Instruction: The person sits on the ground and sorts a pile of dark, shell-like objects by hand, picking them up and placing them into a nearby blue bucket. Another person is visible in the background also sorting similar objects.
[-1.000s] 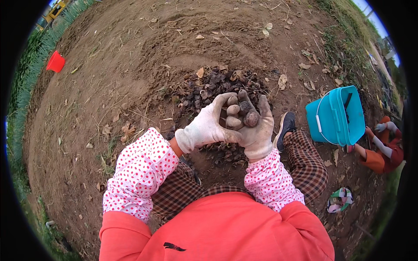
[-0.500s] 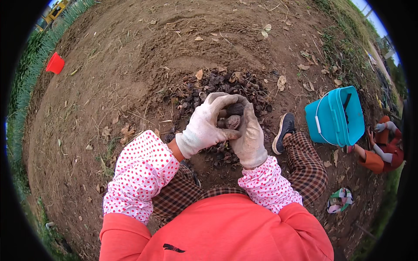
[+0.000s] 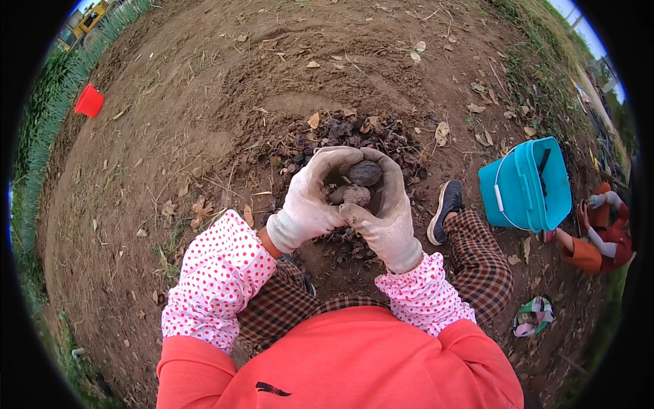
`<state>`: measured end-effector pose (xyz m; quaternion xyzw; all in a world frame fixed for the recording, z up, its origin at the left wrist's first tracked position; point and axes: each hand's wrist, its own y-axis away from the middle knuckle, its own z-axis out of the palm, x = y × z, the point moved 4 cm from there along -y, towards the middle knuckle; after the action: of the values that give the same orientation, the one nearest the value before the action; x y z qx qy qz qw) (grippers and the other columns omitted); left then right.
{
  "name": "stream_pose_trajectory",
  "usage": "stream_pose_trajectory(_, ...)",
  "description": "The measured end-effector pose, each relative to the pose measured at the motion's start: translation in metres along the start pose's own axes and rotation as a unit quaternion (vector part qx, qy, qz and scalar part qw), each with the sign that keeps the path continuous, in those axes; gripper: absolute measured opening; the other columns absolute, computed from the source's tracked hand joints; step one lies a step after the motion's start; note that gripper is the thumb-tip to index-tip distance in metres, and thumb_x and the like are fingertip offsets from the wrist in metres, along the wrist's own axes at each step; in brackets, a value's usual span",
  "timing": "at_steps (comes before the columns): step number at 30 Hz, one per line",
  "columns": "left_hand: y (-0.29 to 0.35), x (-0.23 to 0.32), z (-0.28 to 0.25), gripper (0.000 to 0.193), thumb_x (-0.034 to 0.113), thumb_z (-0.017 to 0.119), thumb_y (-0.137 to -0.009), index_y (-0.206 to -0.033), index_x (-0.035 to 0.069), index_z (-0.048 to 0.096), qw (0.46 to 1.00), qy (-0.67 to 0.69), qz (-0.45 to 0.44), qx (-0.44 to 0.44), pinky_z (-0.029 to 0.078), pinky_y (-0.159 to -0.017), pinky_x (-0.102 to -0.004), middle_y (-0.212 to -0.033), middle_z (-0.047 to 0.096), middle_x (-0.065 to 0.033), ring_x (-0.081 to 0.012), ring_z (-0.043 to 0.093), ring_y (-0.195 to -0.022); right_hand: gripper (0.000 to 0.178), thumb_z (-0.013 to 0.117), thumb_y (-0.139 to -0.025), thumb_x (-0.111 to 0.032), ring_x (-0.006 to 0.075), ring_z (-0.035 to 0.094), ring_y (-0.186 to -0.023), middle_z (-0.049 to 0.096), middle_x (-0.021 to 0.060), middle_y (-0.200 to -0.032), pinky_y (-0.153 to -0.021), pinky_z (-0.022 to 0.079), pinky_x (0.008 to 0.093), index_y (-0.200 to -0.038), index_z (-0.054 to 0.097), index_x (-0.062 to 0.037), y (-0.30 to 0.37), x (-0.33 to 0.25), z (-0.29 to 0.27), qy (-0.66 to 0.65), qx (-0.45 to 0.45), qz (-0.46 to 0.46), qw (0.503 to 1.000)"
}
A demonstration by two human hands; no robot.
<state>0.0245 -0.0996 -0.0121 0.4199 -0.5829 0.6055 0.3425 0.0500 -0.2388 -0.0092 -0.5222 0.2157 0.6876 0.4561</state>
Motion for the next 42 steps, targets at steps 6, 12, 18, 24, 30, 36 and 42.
stream_pose_trajectory(6, -0.008, 0.025, 0.001, 0.059, 0.004, 0.088, -0.069, -0.122, 0.006, 0.062, 0.974, -0.124, 0.18, -0.066, 0.057, -0.091, -0.0354, -0.122, 0.063, -0.0153, -0.0272, 0.068, -0.109, 0.058, 0.083, -0.081, -0.009, 0.0133, 0.064, -0.101, 0.065, 0.008, -0.11, -0.088, 0.055, 0.0299, -0.13, 0.053, -0.0002, 0.003, -0.008, -0.005, 0.145, 0.05, -0.086, 0.984)
stream_pose_trajectory(12, -0.001, 0.017, -0.006, 0.062, 0.013, 0.093, -0.068, -0.12, 0.003, 0.061, 0.984, -0.123, 0.118, -0.051, 0.057, -0.084, -0.033, -0.124, 0.063, -0.016, -0.0225, 0.066, -0.101, 0.068, 0.091, -0.072, -0.014, 0.0109, 0.063, -0.095, 0.065, 0.0056, -0.108, -0.084, 0.055, 0.0282, -0.126, 0.053, -0.0019, 0.002, -0.007, -0.003, 0.157, 0.04, -0.049, 0.986)
stream_pose_trajectory(18, 0.003, 0.018, -0.006, 0.068, 0.022, 0.097, -0.066, -0.12, 0.002, 0.059, 0.98, -0.133, 0.14, -0.047, 0.055, -0.091, -0.0358, -0.125, 0.062, -0.0173, -0.0257, 0.064, -0.109, 0.072, 0.092, -0.069, -0.017, 0.0185, 0.068, -0.095, 0.067, 0.0097, -0.108, -0.083, 0.056, 0.0318, -0.127, 0.052, -0.0027, 0.005, -0.017, 0.002, 0.254, 0.024, -0.084, 0.963)
stream_pose_trajectory(24, 0.002, 0.023, -0.005, 0.061, 0.015, 0.094, -0.066, -0.117, 0.005, 0.061, 0.978, -0.134, 0.158, -0.014, 0.055, -0.093, -0.0379, -0.124, 0.063, -0.0172, -0.0294, 0.066, -0.111, 0.072, 0.092, -0.07, -0.017, 0.0242, 0.071, -0.094, 0.067, 0.0125, -0.109, -0.082, 0.058, 0.0341, -0.128, 0.051, -0.0025, 0.01, -0.024, 0.009, 0.303, 0.025, -0.123, 0.945)
stream_pose_trajectory(30, -0.001, 0.02, -0.01, 0.04, 0.007, 0.09, -0.069, -0.103, 0.007, 0.069, 0.996, -0.032, 0.074, -0.033, 0.055, -0.092, -0.0366, -0.119, 0.067, -0.0128, -0.0254, 0.068, -0.108, 0.073, 0.095, -0.073, -0.02, 0.0059, 0.063, -0.085, 0.066, 0.0043, -0.1, -0.075, 0.056, 0.0244, -0.128, 0.05, -0.0025, 0.005, -0.025, 0.003, 0.163, 0.039, -0.083, 0.982)
stream_pose_trajectory(36, 0.0, 0.017, -0.013, 0.034, 0.005, 0.084, -0.073, -0.105, 0.008, 0.072, 0.993, -0.046, 0.029, -0.103, 0.054, -0.094, -0.0379, -0.12, 0.066, -0.0119, -0.0268, 0.067, -0.109, 0.072, 0.098, -0.068, -0.027, 0.0076, 0.062, -0.075, 0.065, 0.0035, -0.094, -0.07, 0.056, 0.0254, -0.122, 0.056, -0.003, 0.003, -0.03, -0.001, 0.274, 0.023, -0.133, 0.952)
stream_pose_trajectory(42, 0.0, 0.016, -0.01, 0.032, 0.006, 0.081, -0.075, -0.105, 0.007, 0.072, 0.989, -0.085, 0.035, -0.113, 0.054, -0.094, -0.039, -0.12, 0.065, -0.0136, -0.0292, 0.067, -0.109, 0.071, 0.099, -0.064, -0.033, 0.0093, 0.062, -0.072, 0.066, 0.0041, -0.094, -0.066, 0.055, 0.0257, -0.115, 0.061, -0.0033, 0.001, -0.026, -0.006, 0.315, 0.036, -0.114, 0.941)
